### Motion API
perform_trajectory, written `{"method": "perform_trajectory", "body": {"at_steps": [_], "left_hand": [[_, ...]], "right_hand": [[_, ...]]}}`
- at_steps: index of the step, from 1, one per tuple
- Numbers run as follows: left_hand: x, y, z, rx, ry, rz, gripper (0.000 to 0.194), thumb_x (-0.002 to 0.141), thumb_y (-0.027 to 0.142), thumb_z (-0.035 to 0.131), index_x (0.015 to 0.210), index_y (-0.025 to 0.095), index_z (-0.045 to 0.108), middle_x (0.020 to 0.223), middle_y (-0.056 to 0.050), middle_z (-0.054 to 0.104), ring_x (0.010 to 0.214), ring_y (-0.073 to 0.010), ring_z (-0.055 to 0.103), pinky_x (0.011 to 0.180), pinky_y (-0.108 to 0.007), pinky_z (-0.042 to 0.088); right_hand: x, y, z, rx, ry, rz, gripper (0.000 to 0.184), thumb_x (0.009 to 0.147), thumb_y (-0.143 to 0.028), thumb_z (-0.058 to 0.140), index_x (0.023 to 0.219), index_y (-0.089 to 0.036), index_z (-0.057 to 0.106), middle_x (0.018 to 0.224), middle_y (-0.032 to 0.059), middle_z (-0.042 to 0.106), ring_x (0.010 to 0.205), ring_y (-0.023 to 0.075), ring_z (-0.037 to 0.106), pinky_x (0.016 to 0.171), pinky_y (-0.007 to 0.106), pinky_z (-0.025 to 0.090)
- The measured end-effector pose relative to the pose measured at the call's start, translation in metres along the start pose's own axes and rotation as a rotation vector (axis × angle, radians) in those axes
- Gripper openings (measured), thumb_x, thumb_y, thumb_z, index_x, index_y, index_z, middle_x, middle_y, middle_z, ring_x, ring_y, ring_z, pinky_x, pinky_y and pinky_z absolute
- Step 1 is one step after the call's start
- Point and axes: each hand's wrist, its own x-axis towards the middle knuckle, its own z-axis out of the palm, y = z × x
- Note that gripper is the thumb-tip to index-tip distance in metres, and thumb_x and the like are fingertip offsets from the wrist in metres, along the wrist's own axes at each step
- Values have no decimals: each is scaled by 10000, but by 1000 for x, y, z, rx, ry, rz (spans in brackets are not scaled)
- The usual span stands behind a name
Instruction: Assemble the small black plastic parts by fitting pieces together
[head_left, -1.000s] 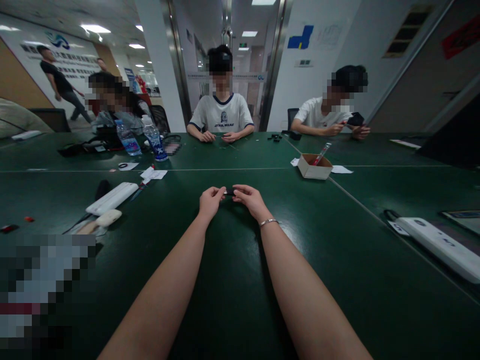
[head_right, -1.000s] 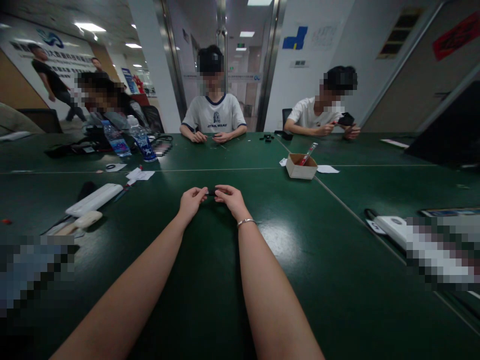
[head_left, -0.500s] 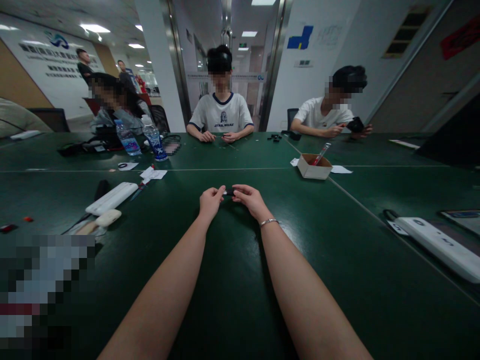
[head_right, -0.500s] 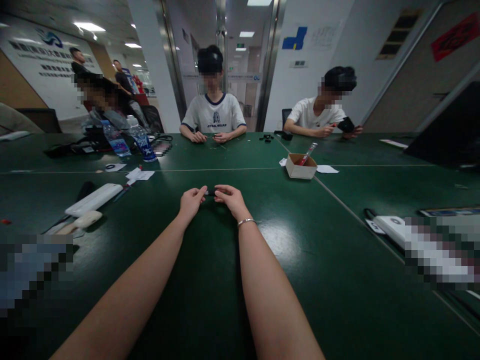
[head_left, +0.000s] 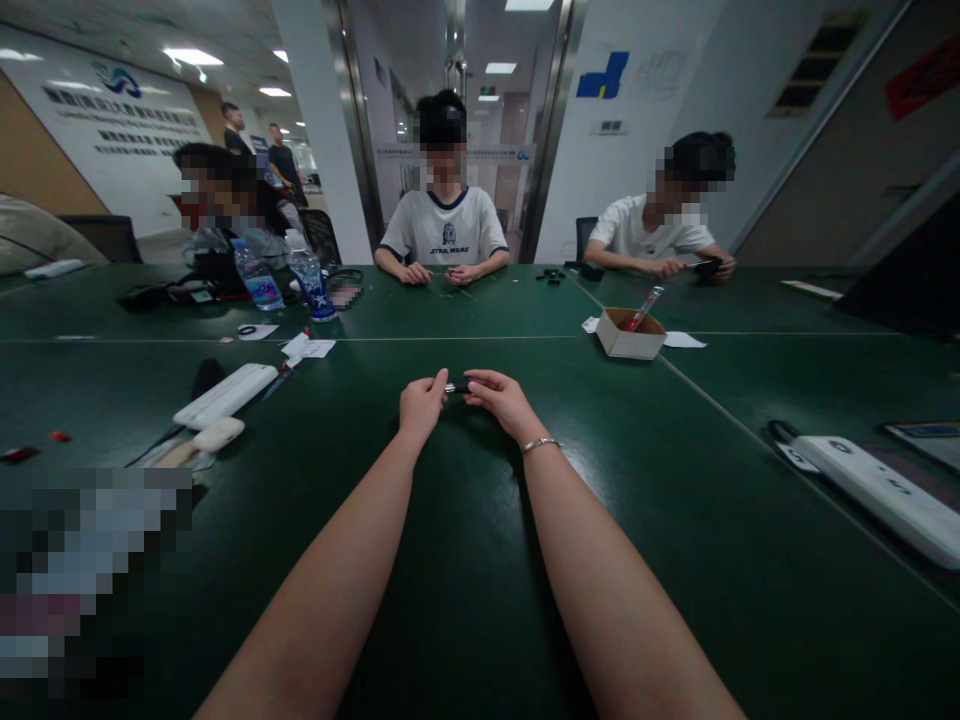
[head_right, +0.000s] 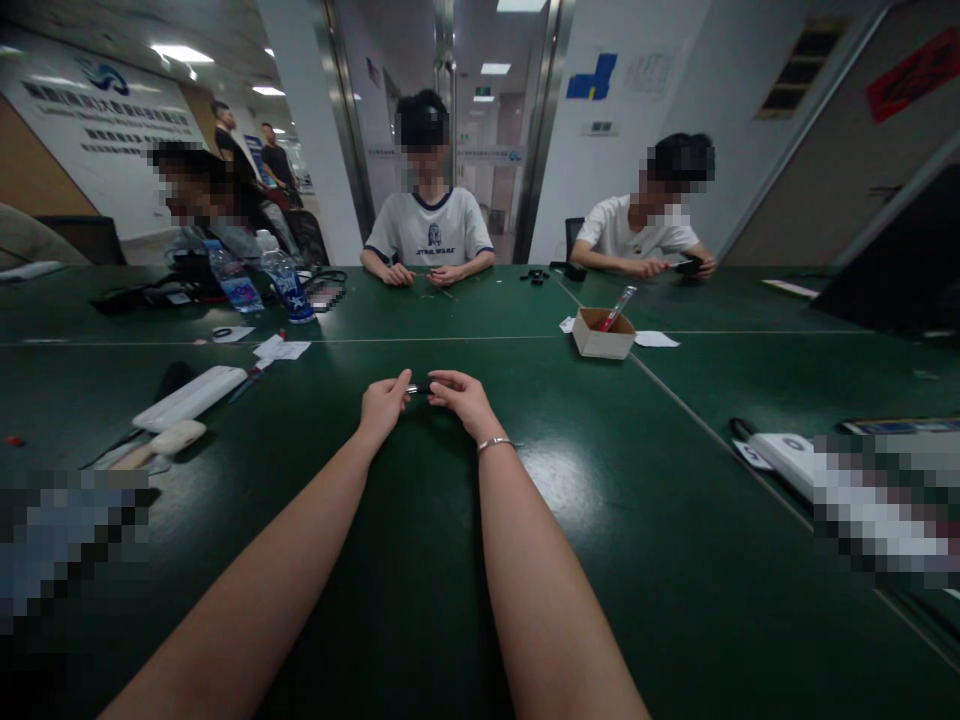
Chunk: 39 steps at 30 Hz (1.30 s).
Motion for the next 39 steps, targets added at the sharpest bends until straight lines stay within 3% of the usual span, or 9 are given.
{"method": "perform_trajectory", "body": {"at_steps": [24,39], "left_hand": [[2,-3,-2,-56,-67,22,457,797,612,555,613,195,594,599,1,587,578,-145,525,579,-273,389],[2,-3,-3,9,-104,-5,515,839,616,474,579,187,593,523,-2,562,506,-140,508,537,-273,355]], "right_hand": [[0,0,0,12,13,17,305,659,-217,841,943,-171,737,830,34,724,676,117,677,677,233,594],[0,0,-2,18,0,14,293,674,-201,833,949,-167,736,844,42,720,673,115,675,680,234,591]]}}
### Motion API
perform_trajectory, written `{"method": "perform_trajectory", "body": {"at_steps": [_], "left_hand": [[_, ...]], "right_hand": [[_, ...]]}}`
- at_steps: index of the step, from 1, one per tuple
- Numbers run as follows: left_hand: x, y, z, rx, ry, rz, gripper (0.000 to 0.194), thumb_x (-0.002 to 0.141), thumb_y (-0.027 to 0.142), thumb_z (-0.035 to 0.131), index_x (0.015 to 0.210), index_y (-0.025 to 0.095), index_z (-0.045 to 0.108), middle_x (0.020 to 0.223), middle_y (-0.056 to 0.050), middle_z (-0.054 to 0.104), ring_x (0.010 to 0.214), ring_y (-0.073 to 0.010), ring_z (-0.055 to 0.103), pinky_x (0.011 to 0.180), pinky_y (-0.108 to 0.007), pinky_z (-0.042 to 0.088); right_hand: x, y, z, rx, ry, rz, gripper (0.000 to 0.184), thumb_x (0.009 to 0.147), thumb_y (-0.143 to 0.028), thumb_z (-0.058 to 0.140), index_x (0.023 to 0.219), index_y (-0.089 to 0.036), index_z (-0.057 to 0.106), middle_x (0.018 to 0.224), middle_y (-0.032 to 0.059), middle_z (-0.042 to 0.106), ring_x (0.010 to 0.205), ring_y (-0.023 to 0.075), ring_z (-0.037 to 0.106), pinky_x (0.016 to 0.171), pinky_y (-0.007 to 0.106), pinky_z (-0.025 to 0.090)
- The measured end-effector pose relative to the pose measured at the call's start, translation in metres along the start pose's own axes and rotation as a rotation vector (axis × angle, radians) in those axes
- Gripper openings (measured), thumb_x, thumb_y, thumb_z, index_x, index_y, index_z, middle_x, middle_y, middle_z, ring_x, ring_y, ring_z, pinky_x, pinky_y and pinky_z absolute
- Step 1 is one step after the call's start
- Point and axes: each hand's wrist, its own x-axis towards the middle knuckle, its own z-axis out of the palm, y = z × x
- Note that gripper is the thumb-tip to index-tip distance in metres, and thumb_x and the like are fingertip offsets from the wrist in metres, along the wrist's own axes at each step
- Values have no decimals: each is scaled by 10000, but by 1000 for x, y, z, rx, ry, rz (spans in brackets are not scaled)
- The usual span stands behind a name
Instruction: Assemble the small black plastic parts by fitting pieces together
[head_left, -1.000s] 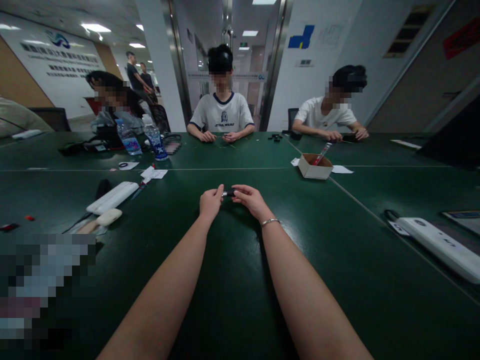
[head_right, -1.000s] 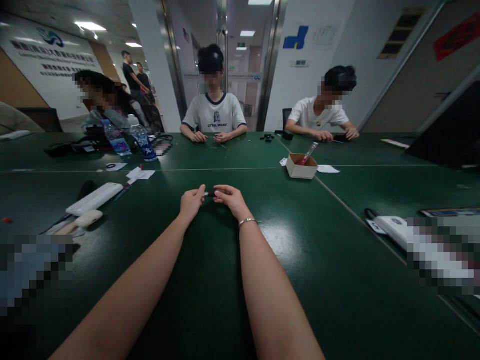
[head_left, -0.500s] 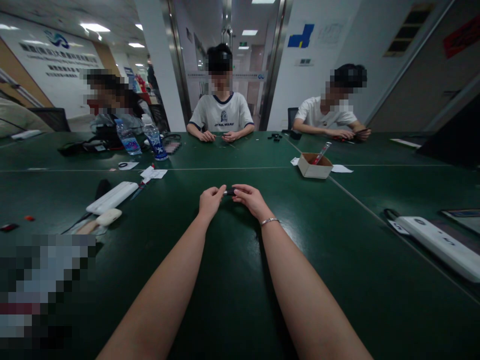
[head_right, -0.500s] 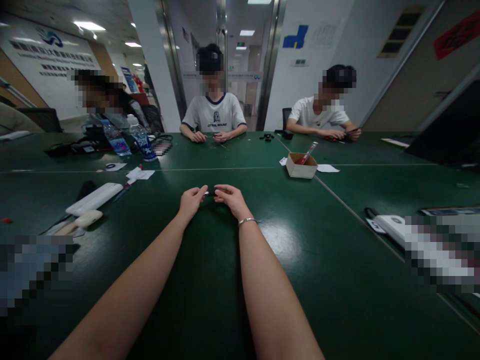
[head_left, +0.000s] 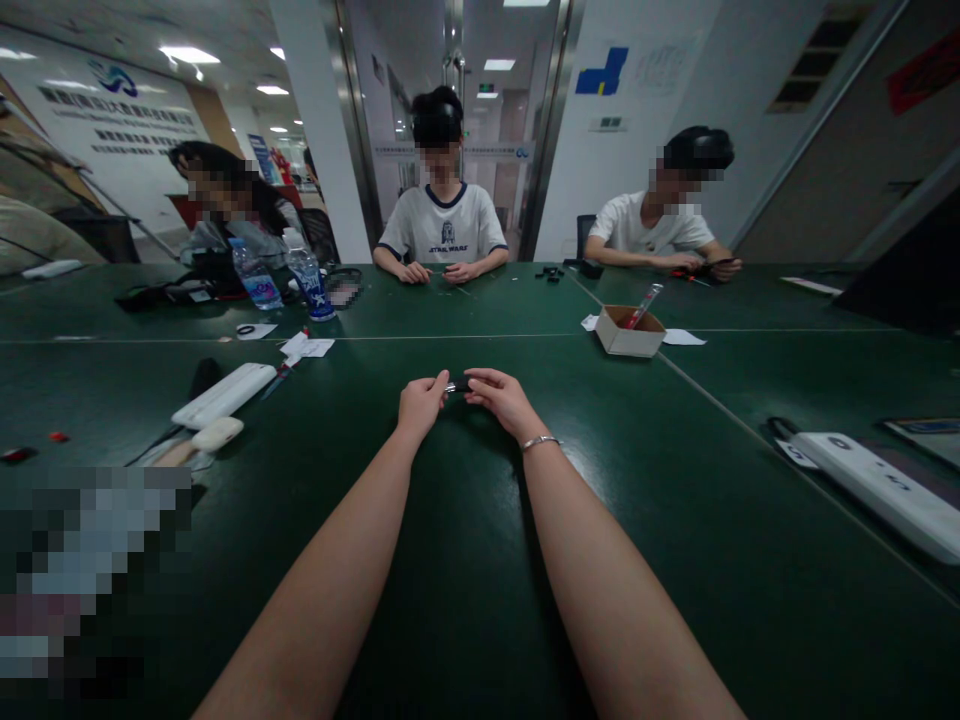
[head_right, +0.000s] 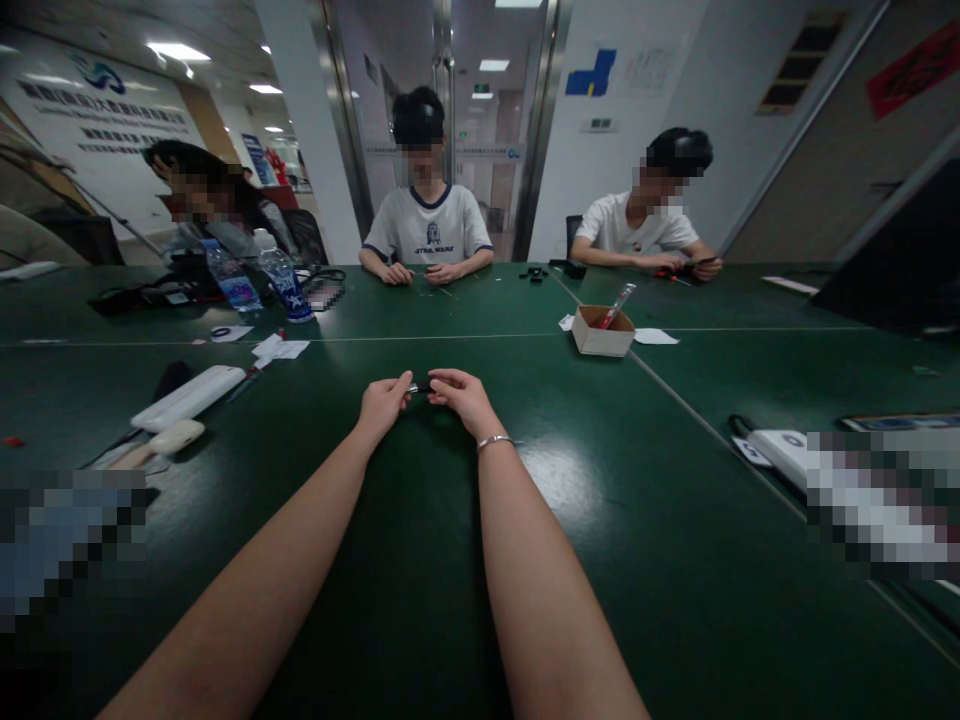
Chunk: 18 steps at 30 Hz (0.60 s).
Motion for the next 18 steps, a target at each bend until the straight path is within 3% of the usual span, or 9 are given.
{"method": "perform_trajectory", "body": {"at_steps": [11,18], "left_hand": [[6,-10,5,-49,-27,4,464,817,618,522,677,187,622,629,-14,624,567,-140,538,544,-263,383],[8,-11,7,-160,-46,61,306,771,484,645,797,179,643,748,-30,661,686,-155,589,629,-276,446]], "right_hand": [[2,1,0,-9,58,-2,287,670,-215,836,934,-162,737,811,43,722,660,119,671,665,241,586],[3,1,0,-7,102,-17,291,645,-225,851,902,-158,732,775,39,721,629,116,670,638,233,576]]}}
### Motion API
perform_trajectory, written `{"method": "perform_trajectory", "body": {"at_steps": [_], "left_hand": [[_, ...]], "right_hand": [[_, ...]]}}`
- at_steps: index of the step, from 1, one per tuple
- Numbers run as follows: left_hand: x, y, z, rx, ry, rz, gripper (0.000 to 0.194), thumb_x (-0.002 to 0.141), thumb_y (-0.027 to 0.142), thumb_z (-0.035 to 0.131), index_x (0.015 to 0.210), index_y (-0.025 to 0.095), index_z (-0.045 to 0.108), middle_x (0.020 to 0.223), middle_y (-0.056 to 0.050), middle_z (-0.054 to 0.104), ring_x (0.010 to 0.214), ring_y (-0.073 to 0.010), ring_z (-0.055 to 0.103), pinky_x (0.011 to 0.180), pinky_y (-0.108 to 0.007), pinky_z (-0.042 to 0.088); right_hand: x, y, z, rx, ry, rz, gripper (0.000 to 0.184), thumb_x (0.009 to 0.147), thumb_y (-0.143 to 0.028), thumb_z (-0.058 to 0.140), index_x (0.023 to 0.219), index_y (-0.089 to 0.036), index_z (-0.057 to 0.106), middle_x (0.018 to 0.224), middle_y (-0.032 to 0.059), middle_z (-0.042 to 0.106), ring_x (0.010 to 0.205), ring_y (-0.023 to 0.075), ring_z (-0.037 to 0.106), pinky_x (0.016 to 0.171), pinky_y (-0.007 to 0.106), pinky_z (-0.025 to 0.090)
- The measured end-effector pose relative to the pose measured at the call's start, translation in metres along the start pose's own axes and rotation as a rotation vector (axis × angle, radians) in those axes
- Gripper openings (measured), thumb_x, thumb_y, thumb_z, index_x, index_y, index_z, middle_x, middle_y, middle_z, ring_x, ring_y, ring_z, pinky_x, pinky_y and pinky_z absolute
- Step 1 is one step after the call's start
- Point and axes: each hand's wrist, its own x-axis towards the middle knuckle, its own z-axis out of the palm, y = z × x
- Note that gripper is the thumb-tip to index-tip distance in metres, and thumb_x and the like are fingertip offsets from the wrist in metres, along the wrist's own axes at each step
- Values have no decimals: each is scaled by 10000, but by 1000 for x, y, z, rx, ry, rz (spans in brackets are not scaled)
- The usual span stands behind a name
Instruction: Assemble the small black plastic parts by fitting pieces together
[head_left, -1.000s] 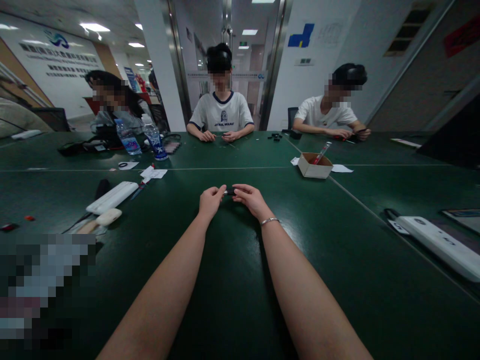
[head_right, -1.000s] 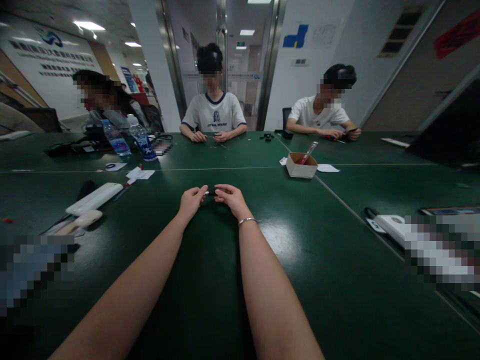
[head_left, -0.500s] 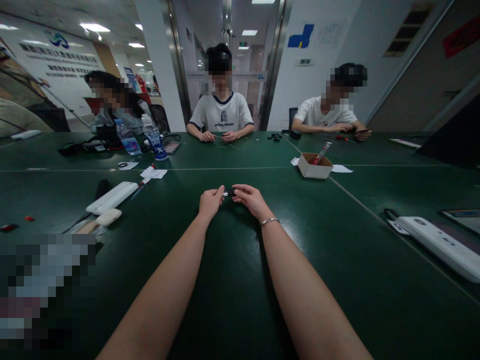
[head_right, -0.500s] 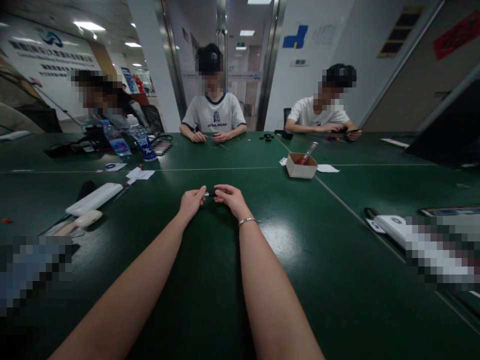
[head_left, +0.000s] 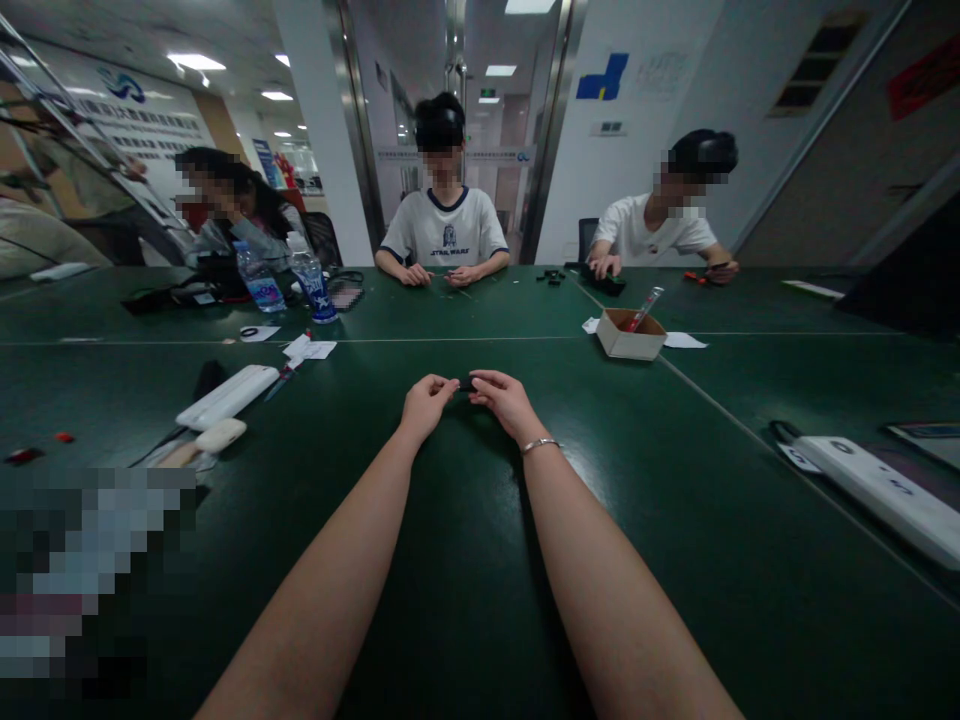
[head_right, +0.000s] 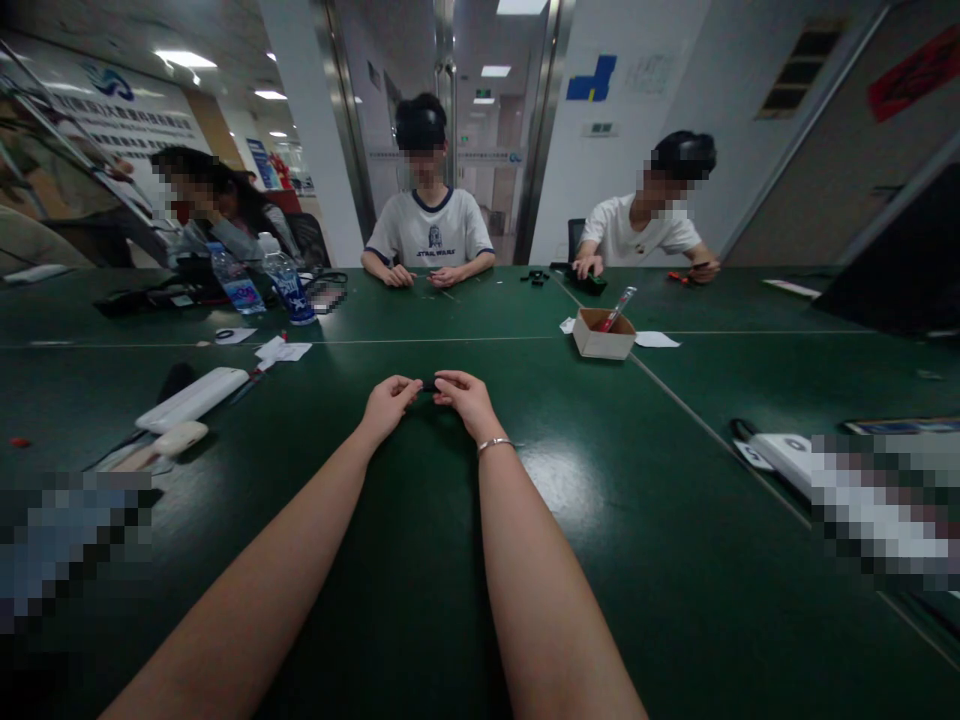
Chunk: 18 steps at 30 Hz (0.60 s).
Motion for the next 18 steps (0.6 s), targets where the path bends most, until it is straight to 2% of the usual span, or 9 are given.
{"method": "perform_trajectory", "body": {"at_steps": [6,9,12,14,18], "left_hand": [[0,2,3,-103,5,131,238,678,304,745,836,178,620,833,-28,660,771,-148,604,727,-279,478],[-1,3,3,-117,-2,59,249,760,378,680,902,183,615,858,-45,666,748,-152,602,636,-262,460],[-2,3,4,-129,-21,-12,266,846,429,567,948,185,600,738,-29,640,645,-142,574,548,-244,415],[-2,3,4,-111,-19,3,234,840,382,573,961,184,599,709,-15,620,631,-132,561,551,-237,412],[-2,4,3,-83,-8,2,232,793,300,615,994,186,604,796,-20,630,675,-127,570,558,-225,416]], "right_hand": [[1,1,0,9,28,-16,280,639,-238,855,874,-157,726,730,27,710,601,113,662,615,228,571],[0,0,1,9,30,-11,276,649,-233,848,884,-156,724,739,30,713,605,111,662,617,225,570],[-1,-1,1,6,18,-7,290,643,-235,851,890,-155,722,757,31,718,617,111,667,623,222,575],[-1,-1,2,4,5,-6,305,632,-243,859,891,-156,722,764,29,719,627,114,671,628,223,579],[-1,0,1,-8,-8,-13,323,618,-267,869,889,-167,723,764,25,718,621,112,668,622,225,582]]}}
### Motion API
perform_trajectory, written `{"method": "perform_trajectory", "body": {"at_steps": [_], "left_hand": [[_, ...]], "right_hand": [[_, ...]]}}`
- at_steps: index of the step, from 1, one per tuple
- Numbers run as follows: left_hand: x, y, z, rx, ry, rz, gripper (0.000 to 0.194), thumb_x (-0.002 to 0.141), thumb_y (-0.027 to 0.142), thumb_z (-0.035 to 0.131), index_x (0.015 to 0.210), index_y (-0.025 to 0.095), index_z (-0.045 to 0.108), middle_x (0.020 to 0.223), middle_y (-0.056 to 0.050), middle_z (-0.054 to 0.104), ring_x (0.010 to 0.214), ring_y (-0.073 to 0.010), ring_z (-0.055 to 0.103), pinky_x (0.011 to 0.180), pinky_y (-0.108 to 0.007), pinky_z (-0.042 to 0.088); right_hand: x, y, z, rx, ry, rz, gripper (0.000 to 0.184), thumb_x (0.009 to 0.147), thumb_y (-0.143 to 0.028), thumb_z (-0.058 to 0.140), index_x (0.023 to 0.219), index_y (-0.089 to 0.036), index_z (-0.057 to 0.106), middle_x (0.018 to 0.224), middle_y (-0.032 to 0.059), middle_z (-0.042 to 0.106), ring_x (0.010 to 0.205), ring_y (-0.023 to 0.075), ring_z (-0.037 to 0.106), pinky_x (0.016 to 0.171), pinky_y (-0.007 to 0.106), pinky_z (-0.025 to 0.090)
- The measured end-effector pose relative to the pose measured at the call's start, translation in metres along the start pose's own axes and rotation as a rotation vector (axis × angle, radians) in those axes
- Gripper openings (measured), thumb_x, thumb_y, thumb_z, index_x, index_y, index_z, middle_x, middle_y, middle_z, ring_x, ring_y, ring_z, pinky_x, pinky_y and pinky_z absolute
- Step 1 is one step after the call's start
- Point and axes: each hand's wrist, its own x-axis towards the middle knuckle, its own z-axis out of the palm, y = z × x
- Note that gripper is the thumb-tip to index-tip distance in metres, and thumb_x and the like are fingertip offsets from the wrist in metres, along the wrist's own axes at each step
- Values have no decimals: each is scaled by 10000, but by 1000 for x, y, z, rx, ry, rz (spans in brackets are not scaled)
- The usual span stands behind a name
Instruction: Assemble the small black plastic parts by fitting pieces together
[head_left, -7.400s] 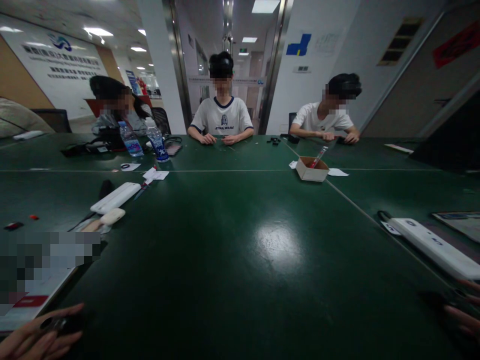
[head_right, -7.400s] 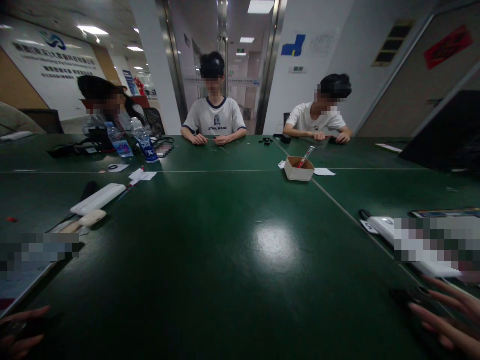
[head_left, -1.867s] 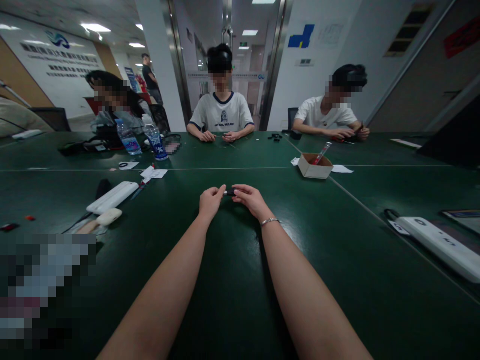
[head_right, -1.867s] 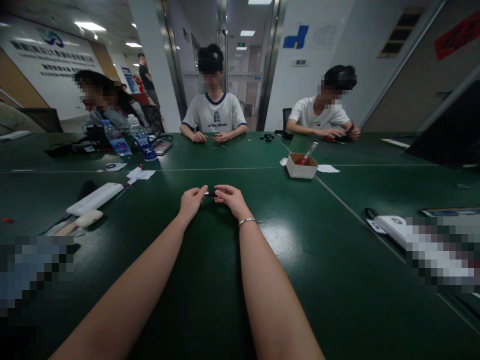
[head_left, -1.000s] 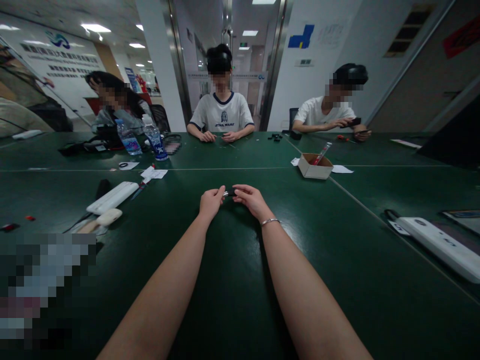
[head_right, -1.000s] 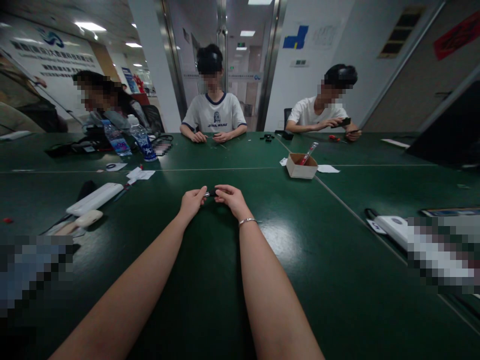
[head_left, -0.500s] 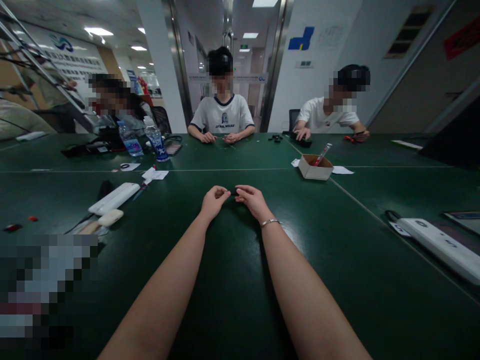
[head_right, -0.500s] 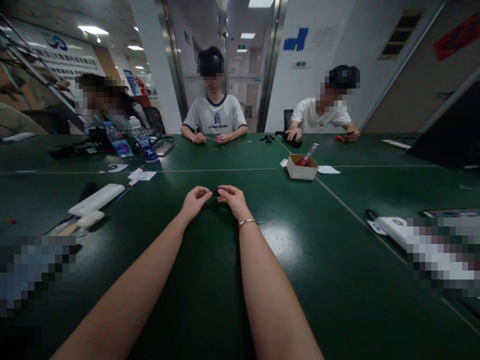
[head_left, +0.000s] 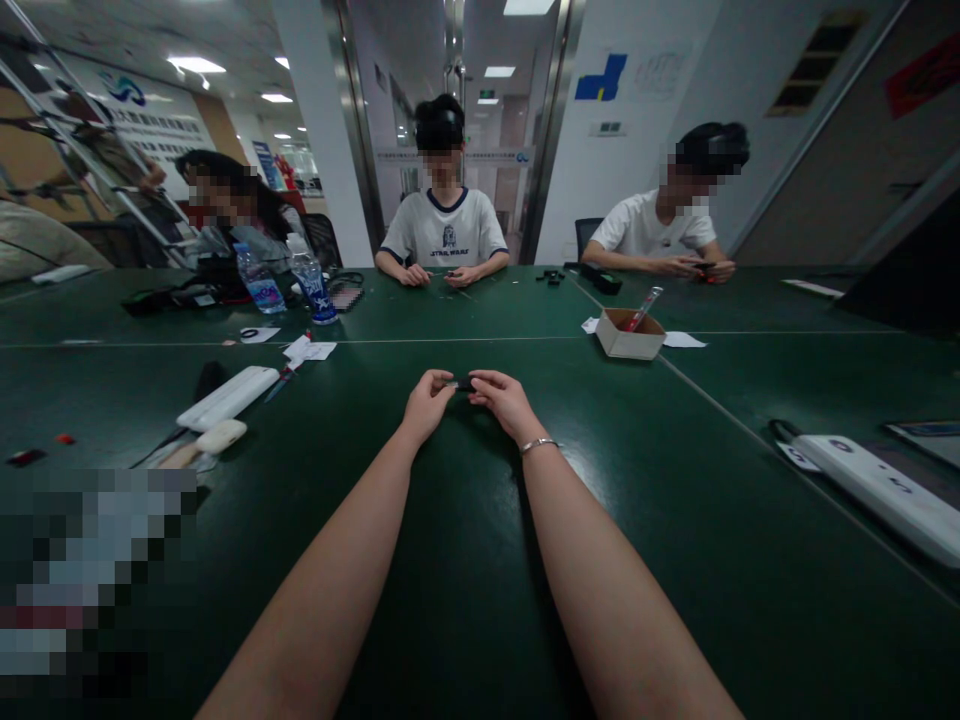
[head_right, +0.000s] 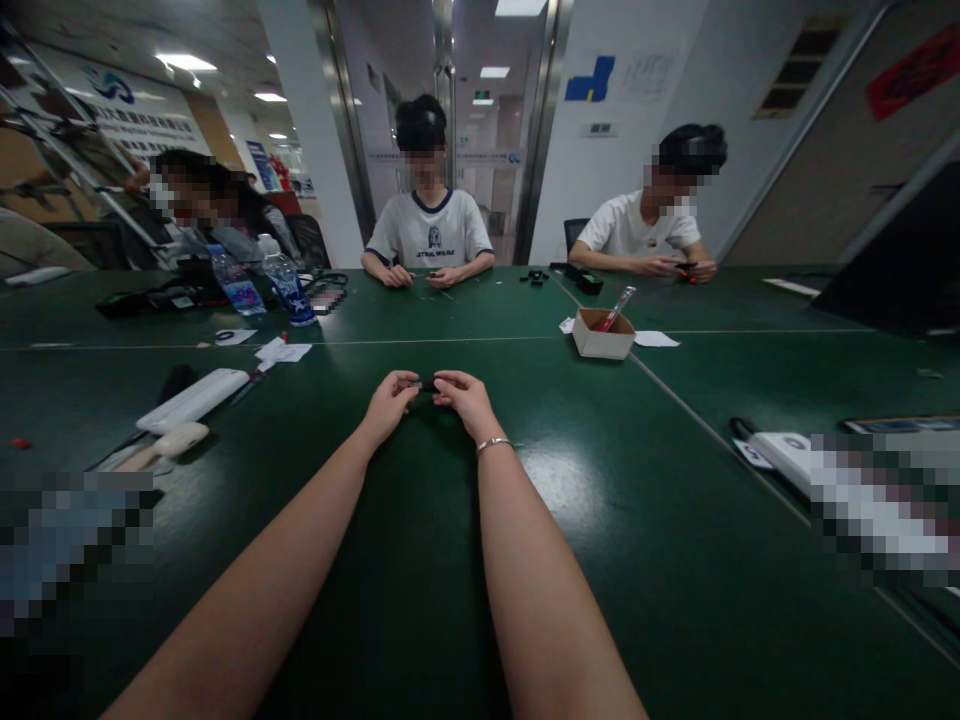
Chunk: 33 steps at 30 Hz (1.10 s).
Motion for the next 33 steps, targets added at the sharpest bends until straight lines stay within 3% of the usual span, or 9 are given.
{"method": "perform_trajectory", "body": {"at_steps": [4,8,12,21,24,29,33], "left_hand": [[-1,1,0,-13,-32,-25,228,863,344,513,995,180,601,722,-13,609,621,-124,550,537,-227,406],[-2,4,0,31,-3,-14,232,796,259,580,1016,187,607,865,-37,648,700,-131,576,556,-223,420],[-2,5,1,2,-19,-56,225,866,319,493,998,172,601,732,-19,609,613,-118,534,534,-220,400],[-1,2,0,8,-31,-43,241,858,330,497,996,171,615,688,-11,594,604,-123,525,535,-226,394],[-1,2,0,24,-11,-33,227,811,286,548,998,186,628,768,-19,630,641,-124,543,548,-227,404],[-2,1,0,19,-47,-16,277,860,370,507,1002,173,640,713,-30,635,643,-135,566,553,-234,406],[-2,2,0,36,-20,-7,258,817,329,565,1012,183,653,803,-43,671,696,-144,590,555,-232,411]], "right_hand": [[0,0,0,-18,-15,-3,323,632,-273,860,906,-168,723,772,28,716,633,113,668,633,232,584],[0,0,0,-31,-23,-1,322,638,-260,854,915,-166,722,772,26,715,633,112,665,631,231,583],[-1,0,0,-19,-28,-2,318,635,-258,853,912,-169,725,769,21,711,632,107,663,621,219,577],[-2,-1,1,-4,-21,6,312,626,-236,853,902,-160,728,756,25,711,628,112,662,617,221,573],[-2,-1,1,-5,-24,4,310,625,-240,853,901,-167,732,758,25,714,636,116,665,618,225,574],[-1,-1,0,-5,-30,4,325,611,-252,863,896,-168,731,755,25,716,635,117,665,610,222,572],[-1,-1,0,-16,-31,-5,330,624,-265,859,912,-170,728,763,26,715,642,118,664,618,230,577]]}}
